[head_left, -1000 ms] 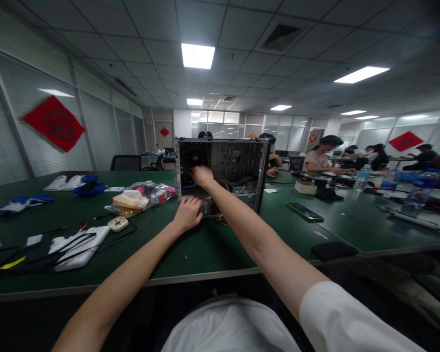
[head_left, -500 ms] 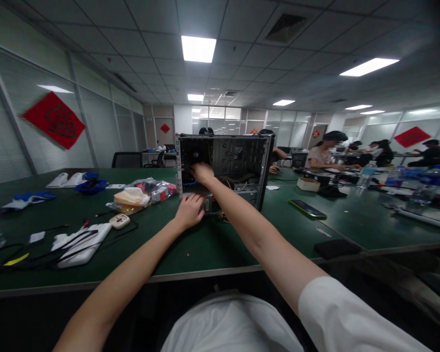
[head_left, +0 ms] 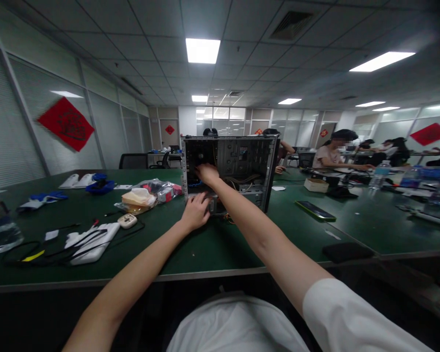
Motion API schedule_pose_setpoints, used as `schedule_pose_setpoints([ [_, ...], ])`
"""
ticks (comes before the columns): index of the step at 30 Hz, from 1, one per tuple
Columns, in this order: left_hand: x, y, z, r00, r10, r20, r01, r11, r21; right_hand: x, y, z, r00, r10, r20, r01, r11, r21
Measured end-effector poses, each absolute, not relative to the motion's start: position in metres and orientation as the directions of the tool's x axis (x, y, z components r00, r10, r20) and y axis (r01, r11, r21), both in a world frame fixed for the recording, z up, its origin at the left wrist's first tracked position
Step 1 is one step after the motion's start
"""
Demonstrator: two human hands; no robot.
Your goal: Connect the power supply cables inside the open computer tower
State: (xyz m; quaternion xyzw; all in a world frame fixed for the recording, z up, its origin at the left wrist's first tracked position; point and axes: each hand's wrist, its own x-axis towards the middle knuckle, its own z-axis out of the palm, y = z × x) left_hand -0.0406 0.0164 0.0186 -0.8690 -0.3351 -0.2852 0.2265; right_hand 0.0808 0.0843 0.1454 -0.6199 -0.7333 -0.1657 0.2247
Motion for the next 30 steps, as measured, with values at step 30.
schedule_pose_setpoints([
  [30,-0.0376,0.0156,0.0165,0.615,0.456,0.643,0.703,-0.687,-0.184,0.079,0.0915,0.1415,-0.049,0.837,0.545,0.993,0.099,-0.063],
])
